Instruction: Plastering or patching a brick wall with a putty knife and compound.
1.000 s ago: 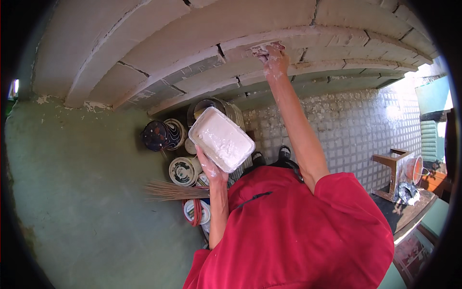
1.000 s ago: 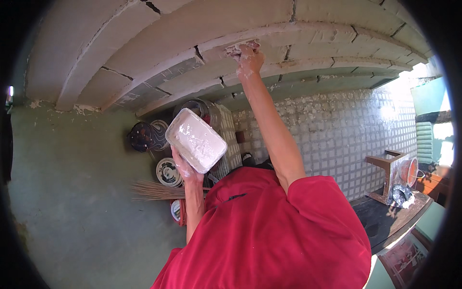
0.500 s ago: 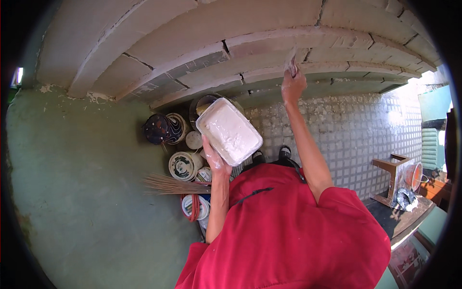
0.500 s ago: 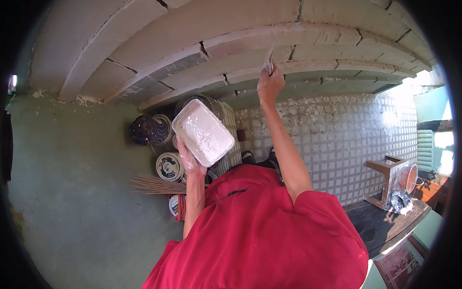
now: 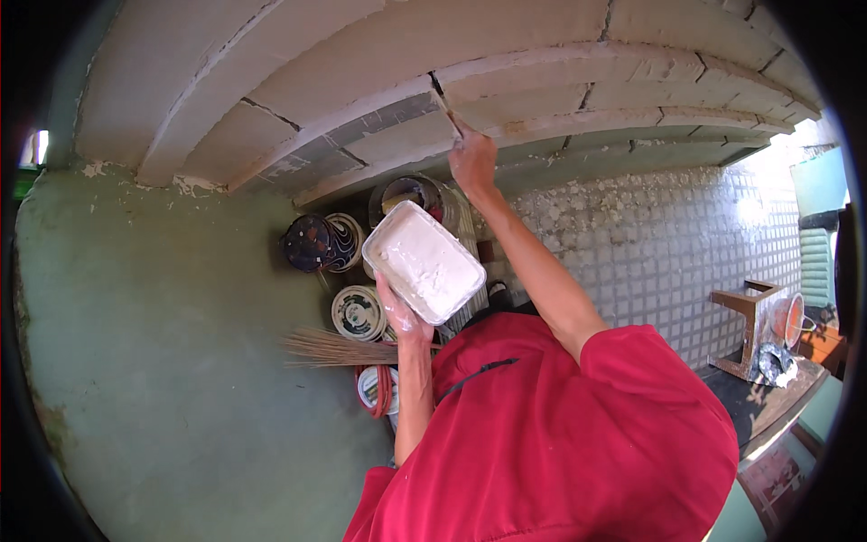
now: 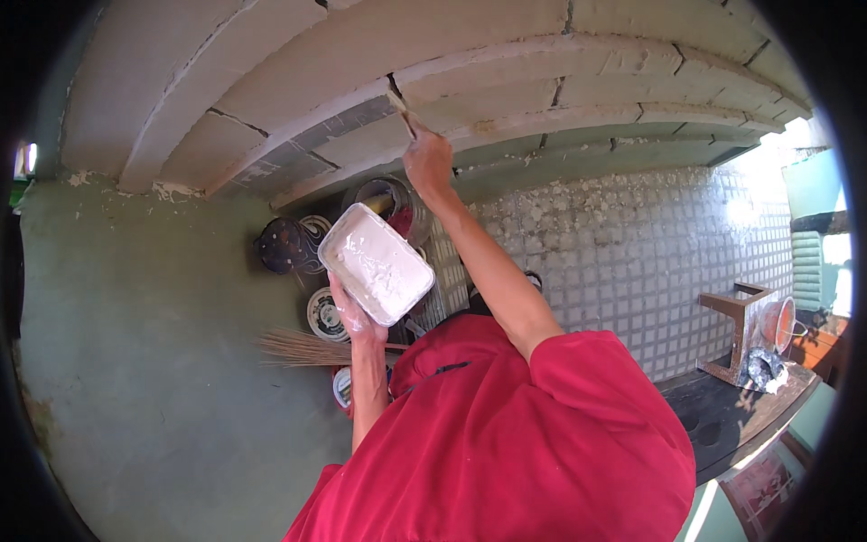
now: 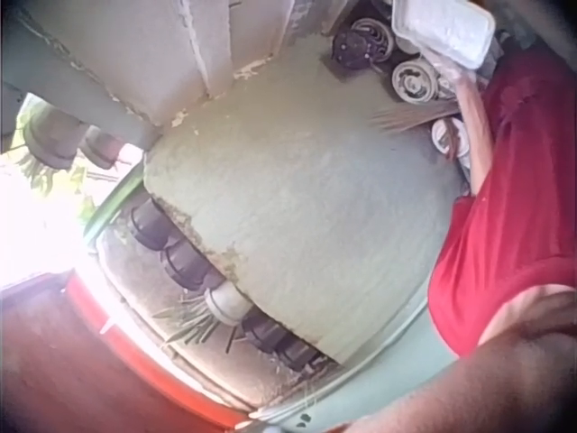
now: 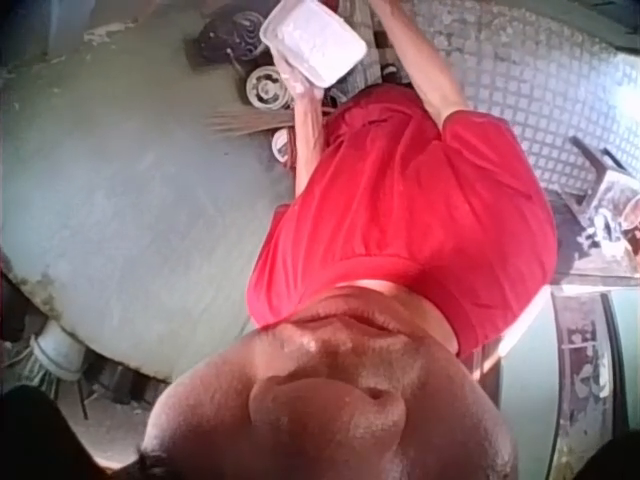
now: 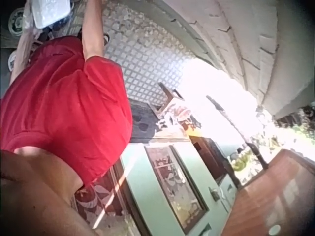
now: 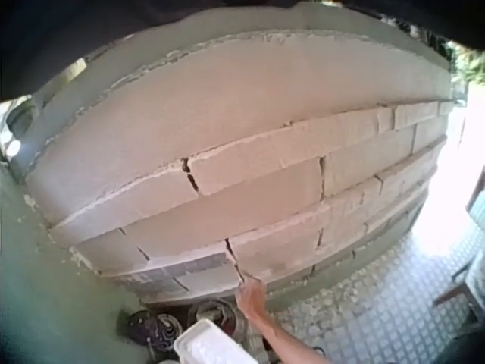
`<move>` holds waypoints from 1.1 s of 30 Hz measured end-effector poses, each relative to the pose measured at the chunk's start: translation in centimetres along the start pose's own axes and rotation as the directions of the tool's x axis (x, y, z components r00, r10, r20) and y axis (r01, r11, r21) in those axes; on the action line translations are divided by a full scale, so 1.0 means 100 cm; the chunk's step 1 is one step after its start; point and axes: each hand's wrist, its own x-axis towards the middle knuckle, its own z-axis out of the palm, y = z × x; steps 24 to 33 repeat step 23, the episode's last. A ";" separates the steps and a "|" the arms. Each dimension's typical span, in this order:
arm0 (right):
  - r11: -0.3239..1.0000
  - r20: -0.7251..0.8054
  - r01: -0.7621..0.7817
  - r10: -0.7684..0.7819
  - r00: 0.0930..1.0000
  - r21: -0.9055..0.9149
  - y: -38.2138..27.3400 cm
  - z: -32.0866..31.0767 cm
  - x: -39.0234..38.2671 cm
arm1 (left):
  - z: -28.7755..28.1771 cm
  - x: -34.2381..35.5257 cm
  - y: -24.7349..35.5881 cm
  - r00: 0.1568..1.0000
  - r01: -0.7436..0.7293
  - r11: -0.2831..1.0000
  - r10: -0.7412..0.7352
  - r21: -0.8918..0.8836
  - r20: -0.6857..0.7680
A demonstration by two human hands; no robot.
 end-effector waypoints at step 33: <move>0.982 -0.219 -0.182 0.167 0.961 -0.048 0.017 -0.016 0.031 | -0.030 0.004 0.014 1.000 -0.004 0.999 0.005 -0.041 0.019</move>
